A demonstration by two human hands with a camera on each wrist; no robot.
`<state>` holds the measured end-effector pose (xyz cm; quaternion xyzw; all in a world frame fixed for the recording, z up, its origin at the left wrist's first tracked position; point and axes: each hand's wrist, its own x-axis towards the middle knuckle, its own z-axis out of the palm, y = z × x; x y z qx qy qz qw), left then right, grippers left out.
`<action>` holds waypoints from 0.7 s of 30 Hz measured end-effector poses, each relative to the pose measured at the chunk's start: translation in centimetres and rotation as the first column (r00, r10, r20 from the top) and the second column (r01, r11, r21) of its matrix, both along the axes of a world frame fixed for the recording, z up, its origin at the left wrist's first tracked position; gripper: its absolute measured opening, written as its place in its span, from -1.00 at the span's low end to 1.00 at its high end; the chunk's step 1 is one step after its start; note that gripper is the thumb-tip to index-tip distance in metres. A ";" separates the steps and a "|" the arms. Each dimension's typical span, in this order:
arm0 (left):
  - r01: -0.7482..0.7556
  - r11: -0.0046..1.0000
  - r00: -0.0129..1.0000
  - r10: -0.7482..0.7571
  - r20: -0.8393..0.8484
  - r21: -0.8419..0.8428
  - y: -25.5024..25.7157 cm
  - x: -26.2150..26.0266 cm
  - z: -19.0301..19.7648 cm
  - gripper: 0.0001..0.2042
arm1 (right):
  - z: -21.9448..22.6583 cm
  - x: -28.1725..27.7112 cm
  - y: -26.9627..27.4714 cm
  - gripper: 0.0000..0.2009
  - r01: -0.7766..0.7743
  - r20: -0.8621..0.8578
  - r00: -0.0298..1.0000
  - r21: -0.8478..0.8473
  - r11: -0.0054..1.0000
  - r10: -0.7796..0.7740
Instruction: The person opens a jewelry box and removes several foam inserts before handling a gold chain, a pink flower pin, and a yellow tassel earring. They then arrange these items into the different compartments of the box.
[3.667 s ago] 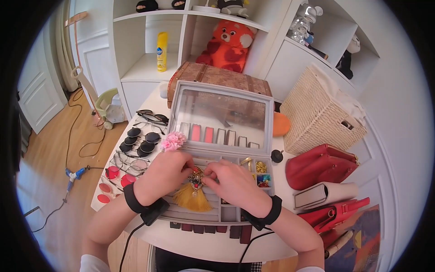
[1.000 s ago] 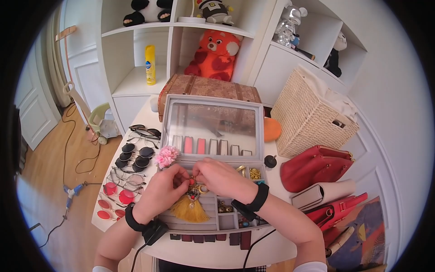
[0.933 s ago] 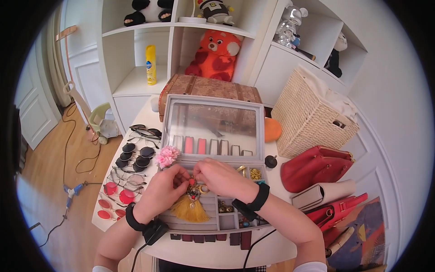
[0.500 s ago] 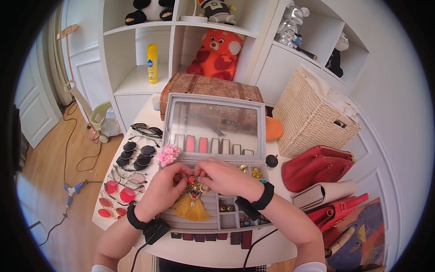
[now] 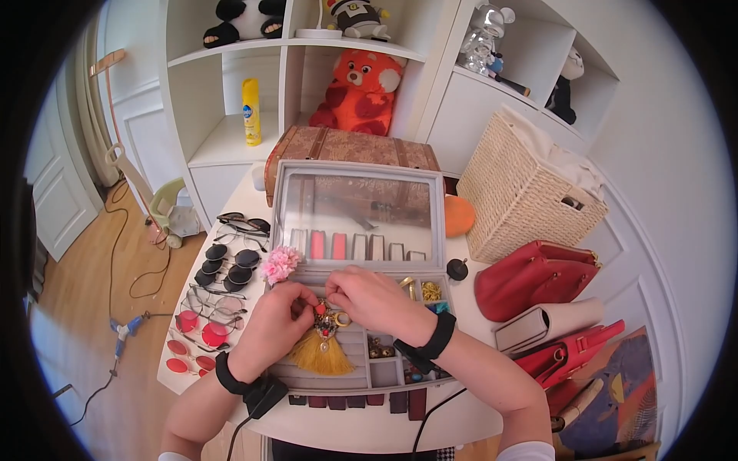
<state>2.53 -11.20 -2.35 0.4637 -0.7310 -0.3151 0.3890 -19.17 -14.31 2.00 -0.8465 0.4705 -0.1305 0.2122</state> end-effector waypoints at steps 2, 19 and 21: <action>0.002 0.999 1.000 0.000 0.024 -0.055 0.0 0.1 -0.2 -0.90 | 0.4 0.0 0.2 -0.83 -0.005 -0.011 1.000 0.002 1.000 0.005; 0.022 0.999 0.999 -0.021 0.048 -0.030 0.4 -0.3 0.7 -0.85 | 2.0 -1.2 2.9 -0.71 -0.042 -0.192 0.981 0.000 0.999 0.041; 0.004 0.999 1.000 -0.002 0.028 -0.050 0.3 -0.4 0.4 -0.84 | 2.2 -1.3 2.7 -0.71 -0.030 -0.234 0.972 0.002 1.000 0.030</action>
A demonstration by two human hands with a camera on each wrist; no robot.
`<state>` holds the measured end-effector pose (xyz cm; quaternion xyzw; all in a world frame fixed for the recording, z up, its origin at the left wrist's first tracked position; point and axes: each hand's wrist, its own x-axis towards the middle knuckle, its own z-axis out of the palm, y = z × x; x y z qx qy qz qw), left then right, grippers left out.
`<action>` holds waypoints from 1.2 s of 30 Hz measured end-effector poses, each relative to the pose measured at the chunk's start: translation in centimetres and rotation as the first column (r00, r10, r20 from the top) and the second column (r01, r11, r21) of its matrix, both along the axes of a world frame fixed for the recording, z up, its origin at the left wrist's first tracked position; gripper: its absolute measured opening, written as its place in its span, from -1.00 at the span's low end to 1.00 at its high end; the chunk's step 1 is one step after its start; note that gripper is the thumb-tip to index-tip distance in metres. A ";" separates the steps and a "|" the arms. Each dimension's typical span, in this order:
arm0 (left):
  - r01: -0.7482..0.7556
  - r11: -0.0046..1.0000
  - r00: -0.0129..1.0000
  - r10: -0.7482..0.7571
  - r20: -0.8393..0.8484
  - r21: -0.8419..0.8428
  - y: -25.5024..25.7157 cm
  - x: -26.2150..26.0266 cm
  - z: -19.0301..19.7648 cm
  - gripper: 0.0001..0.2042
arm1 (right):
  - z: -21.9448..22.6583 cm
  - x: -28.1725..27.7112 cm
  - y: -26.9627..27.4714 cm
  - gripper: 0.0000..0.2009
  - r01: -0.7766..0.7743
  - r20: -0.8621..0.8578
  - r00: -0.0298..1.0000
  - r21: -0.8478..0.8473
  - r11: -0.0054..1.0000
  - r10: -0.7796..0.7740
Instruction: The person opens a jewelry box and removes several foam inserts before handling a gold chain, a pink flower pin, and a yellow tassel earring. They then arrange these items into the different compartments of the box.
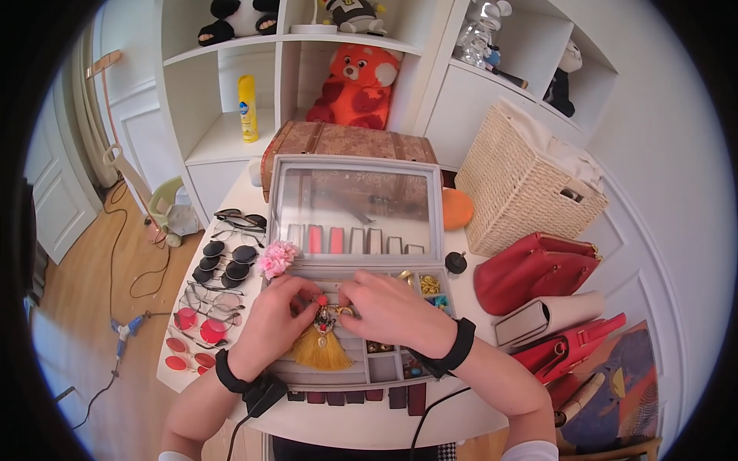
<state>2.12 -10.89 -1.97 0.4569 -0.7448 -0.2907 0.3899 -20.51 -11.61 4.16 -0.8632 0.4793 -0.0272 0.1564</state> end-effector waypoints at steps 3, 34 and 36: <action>-0.023 1.000 0.999 0.023 -0.033 -0.007 0.0 -0.2 -0.3 -0.82 | -0.2 -0.3 -0.1 -0.72 0.009 0.031 0.999 0.019 1.000 -0.010; 0.014 1.000 0.995 -0.013 0.098 -0.016 0.7 2.6 1.5 -0.86 | -2.1 -0.9 -0.1 -0.77 -0.019 0.258 0.965 -0.094 0.995 0.043; 0.005 0.998 0.983 0.007 0.185 -0.064 2.1 3.0 1.3 -0.86 | -2.0 -1.1 -0.1 -0.76 -0.019 0.302 0.952 -0.106 0.994 0.050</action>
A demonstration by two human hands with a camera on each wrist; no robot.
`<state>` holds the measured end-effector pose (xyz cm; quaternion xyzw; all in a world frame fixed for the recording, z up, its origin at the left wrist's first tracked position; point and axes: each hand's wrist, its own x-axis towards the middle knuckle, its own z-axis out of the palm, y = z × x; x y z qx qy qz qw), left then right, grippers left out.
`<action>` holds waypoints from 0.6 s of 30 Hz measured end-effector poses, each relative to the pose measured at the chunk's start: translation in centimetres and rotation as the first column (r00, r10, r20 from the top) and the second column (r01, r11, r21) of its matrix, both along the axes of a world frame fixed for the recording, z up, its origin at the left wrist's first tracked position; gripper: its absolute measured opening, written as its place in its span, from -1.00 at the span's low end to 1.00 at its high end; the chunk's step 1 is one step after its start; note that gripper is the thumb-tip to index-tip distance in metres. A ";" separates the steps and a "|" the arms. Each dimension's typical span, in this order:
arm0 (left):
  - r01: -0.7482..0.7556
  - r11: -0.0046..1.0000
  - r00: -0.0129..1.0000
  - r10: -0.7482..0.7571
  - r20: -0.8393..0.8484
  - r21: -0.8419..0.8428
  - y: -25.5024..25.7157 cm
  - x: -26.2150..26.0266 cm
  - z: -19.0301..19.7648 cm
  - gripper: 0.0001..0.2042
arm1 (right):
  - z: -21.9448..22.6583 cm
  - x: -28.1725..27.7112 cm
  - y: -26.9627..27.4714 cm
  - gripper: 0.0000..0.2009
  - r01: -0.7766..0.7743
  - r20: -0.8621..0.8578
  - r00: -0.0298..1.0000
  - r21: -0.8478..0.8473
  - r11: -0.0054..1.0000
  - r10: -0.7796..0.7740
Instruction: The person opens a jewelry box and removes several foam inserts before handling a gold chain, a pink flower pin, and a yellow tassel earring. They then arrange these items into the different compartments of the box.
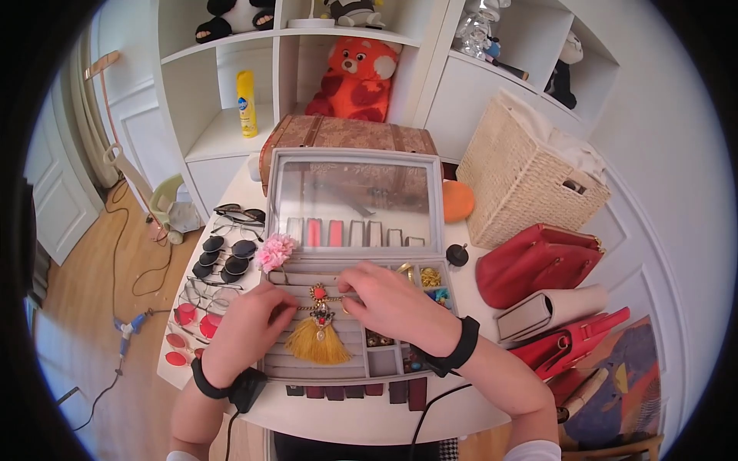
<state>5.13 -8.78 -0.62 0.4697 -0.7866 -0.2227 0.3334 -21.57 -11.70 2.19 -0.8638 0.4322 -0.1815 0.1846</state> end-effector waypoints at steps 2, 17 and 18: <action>-0.011 0.999 0.996 0.016 0.088 -0.048 0.8 0.2 0.4 -0.86 | 1.1 0.0 0.3 -0.74 0.034 -0.089 0.996 0.124 0.992 -0.023; -0.093 0.989 0.957 0.121 0.266 -0.113 1.3 -0.3 1.2 -0.88 | 0.5 1.5 0.0 -0.79 0.007 -0.023 1.000 -0.044 0.999 -0.008; -0.107 0.986 0.952 0.138 0.274 -0.126 1.3 -0.3 1.3 -0.89 | 0.6 1.8 -0.2 -0.79 0.009 -0.021 1.000 -0.052 0.999 -0.010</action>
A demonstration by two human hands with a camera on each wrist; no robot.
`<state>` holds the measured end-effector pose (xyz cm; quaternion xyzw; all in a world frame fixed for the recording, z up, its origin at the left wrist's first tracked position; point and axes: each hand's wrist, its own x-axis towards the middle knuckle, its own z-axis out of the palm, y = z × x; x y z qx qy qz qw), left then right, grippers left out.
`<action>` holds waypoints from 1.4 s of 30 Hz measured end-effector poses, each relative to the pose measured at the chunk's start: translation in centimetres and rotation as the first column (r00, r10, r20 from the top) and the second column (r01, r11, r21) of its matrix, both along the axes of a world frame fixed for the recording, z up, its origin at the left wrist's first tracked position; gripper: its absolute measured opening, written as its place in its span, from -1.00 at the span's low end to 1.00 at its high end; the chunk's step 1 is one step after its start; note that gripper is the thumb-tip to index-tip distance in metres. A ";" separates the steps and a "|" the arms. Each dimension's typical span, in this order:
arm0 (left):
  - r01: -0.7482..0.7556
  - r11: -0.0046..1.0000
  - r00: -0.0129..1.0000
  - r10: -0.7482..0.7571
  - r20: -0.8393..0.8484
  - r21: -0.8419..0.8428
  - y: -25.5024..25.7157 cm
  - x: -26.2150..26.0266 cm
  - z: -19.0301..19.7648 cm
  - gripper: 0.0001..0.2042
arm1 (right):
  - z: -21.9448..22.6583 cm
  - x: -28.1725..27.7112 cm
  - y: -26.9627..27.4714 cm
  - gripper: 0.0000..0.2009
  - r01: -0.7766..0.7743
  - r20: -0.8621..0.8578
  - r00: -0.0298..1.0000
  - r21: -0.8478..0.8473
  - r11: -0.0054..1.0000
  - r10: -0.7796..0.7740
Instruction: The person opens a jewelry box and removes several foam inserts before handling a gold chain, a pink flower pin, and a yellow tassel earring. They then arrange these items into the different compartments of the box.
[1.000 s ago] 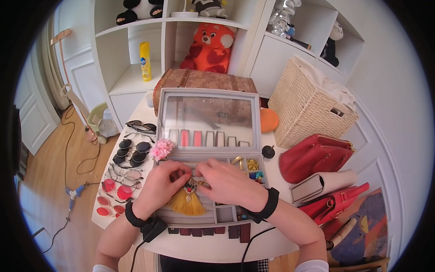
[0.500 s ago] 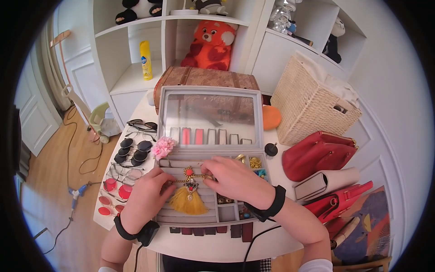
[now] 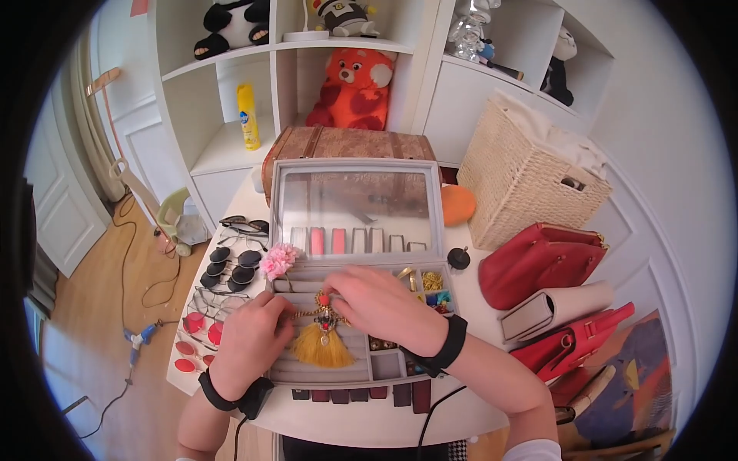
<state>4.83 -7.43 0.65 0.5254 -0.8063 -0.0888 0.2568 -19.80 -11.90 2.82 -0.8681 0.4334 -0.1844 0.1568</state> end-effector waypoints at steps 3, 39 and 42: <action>-0.004 1.000 1.000 0.004 0.003 -0.012 0.1 0.0 -0.2 -0.90 | 0.1 0.8 -0.5 -0.80 -0.039 -0.044 0.998 0.007 0.999 0.039; 0.156 0.980 0.971 -0.129 -0.199 0.126 -3.8 -2.2 -1.2 -0.75 | 0.1 1.1 -2.0 -0.71 0.033 -0.117 0.993 0.193 0.981 -0.010; 0.155 0.969 0.964 -0.106 -0.244 0.192 -4.0 -2.4 -1.2 -0.74 | -0.1 0.9 -2.0 -0.73 0.054 -0.087 0.996 0.252 0.966 -0.033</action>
